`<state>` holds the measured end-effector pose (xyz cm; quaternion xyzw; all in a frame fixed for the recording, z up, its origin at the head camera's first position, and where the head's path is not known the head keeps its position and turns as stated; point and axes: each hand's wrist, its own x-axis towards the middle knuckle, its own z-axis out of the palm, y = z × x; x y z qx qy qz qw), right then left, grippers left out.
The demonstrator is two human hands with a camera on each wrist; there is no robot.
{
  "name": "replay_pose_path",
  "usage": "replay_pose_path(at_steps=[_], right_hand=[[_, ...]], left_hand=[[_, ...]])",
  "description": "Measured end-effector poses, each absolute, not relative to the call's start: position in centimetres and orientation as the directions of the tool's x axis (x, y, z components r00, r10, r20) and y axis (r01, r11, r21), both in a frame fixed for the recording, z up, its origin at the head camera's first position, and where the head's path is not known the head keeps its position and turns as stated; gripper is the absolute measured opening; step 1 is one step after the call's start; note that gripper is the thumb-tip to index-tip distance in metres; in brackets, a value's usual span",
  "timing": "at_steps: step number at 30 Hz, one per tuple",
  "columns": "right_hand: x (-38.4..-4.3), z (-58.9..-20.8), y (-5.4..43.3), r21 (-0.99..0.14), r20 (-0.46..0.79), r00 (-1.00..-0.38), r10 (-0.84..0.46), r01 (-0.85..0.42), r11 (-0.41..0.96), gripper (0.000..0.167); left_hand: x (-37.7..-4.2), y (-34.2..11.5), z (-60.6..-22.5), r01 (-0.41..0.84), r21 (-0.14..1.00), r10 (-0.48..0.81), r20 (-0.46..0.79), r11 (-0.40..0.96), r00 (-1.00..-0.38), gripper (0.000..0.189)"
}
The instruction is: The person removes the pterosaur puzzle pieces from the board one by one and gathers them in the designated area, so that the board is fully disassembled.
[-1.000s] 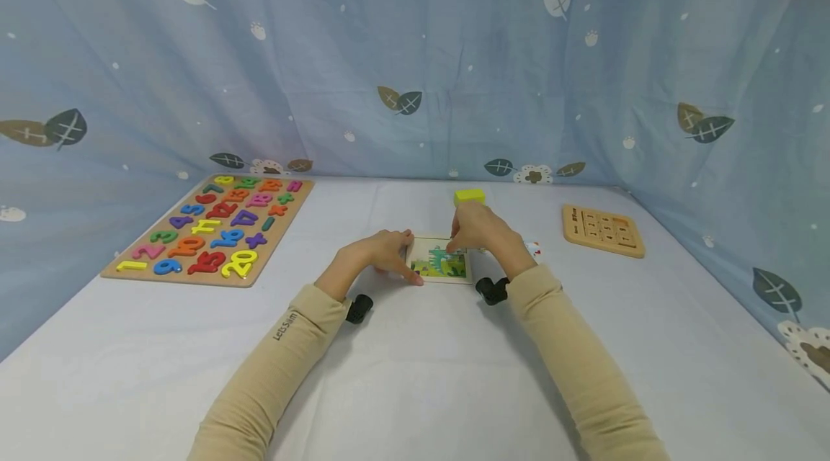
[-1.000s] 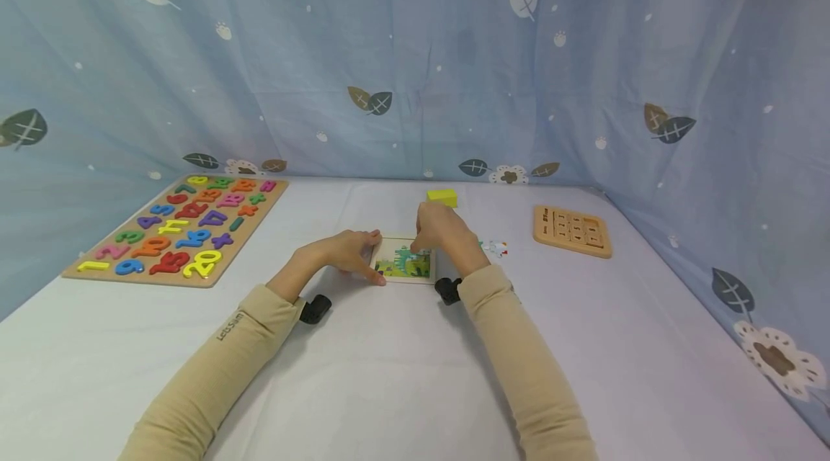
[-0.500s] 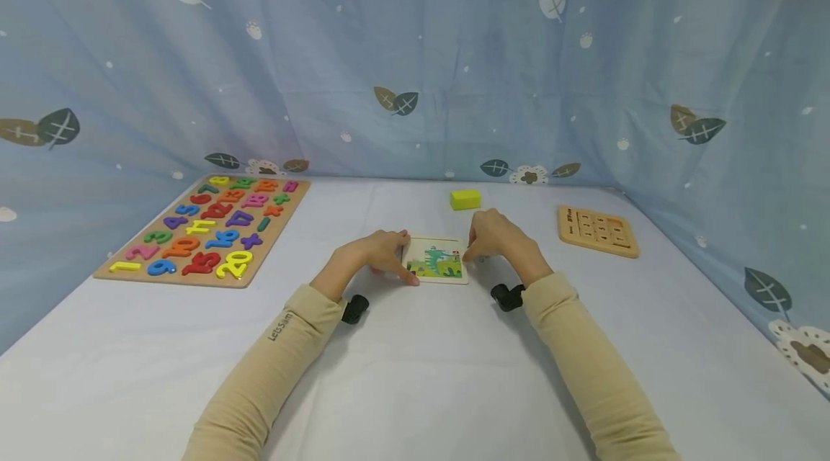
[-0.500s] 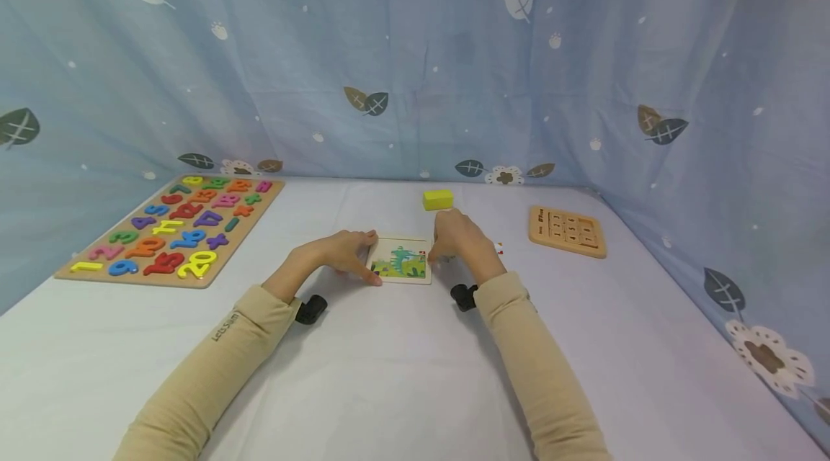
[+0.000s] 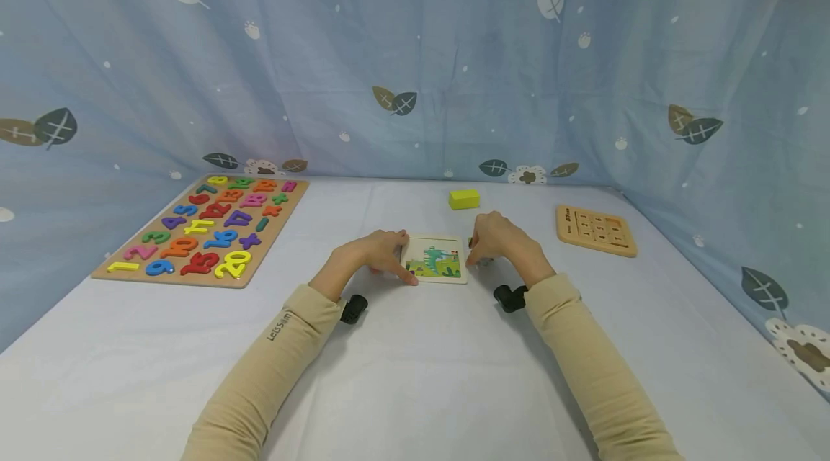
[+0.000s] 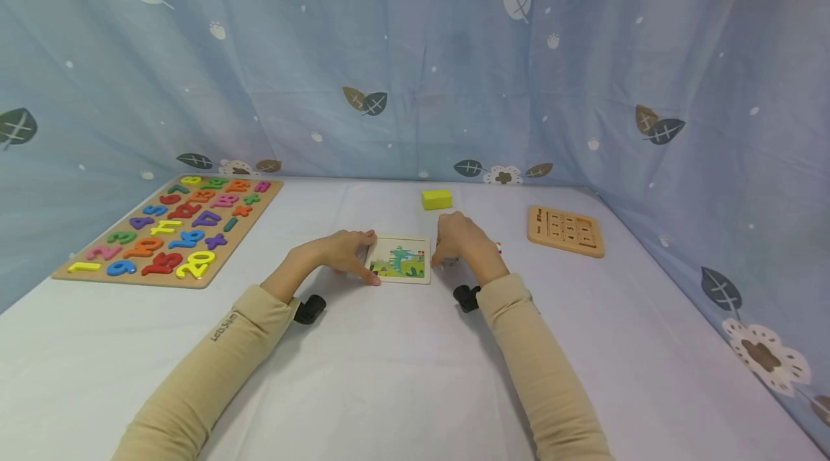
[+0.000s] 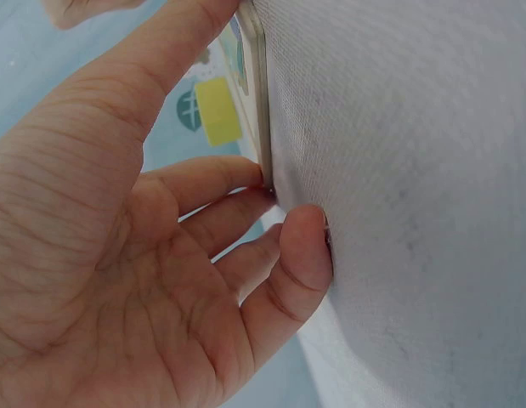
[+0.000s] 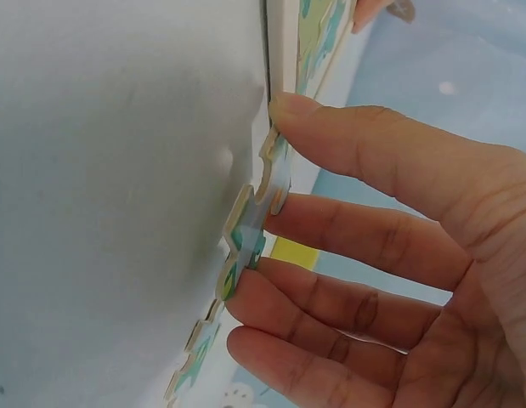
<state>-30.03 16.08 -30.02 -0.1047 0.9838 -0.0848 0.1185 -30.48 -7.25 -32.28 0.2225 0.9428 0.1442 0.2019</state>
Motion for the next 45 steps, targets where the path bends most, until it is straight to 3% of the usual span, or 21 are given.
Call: replay_pose_path(at_steps=[45], right_hand=[[-29.97,-30.16,16.52,-0.189,-0.213,-0.953,-0.213,-0.174,0.966,0.030]], left_hand=[[-30.52,-7.34,-32.39,0.357,0.370,0.478,-0.319,0.858,-0.818,0.099]])
